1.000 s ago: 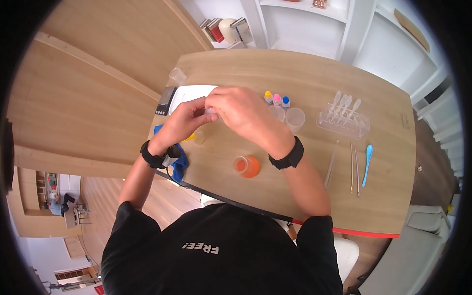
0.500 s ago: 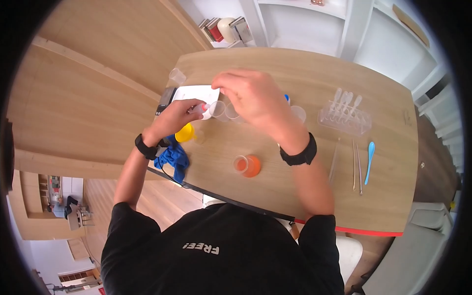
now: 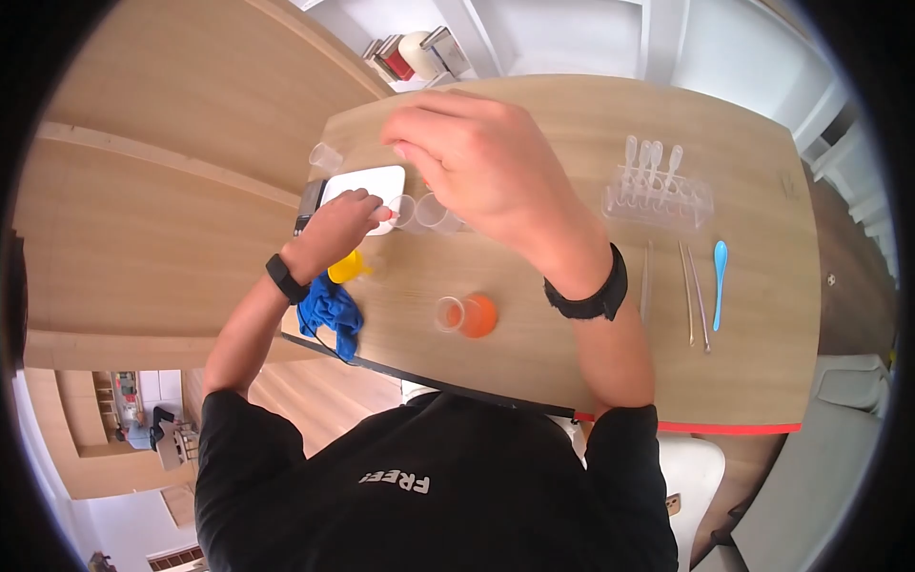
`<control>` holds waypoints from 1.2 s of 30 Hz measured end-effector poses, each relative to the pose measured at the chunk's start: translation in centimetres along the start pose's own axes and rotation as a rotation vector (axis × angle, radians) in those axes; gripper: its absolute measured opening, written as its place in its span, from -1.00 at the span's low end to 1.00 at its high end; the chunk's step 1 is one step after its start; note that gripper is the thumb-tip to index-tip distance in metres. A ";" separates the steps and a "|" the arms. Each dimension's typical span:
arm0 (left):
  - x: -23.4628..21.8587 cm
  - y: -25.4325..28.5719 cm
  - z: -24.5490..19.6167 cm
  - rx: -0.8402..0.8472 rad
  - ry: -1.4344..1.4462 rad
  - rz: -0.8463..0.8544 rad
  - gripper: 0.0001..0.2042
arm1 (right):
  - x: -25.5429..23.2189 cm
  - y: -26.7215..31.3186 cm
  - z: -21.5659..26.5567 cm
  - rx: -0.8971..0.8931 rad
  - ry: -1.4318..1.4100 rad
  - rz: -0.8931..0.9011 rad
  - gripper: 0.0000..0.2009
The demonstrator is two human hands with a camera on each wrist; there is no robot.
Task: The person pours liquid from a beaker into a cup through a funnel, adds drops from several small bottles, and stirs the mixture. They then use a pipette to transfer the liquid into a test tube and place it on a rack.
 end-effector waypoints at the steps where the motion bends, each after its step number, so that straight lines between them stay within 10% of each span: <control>1: 0.3 0.0 -0.1 0.003 -0.001 0.008 -0.76 | 0.0 0.1 0.0 0.007 -0.003 -0.004 -0.89; 36: -0.9 -1.5 -1.6 0.008 -0.135 0.185 -0.74 | -1.7 0.0 0.4 -0.048 -0.028 -0.088 -0.95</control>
Point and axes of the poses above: each hand's wrist, its own y-axis away from the middle knuckle, its own x-axis out of the palm, z = x × y, the point moved 9 cm from there along -y, towards the middle knuckle, and after that the axes turned 6 degrees about z, right-handed, at the moved point
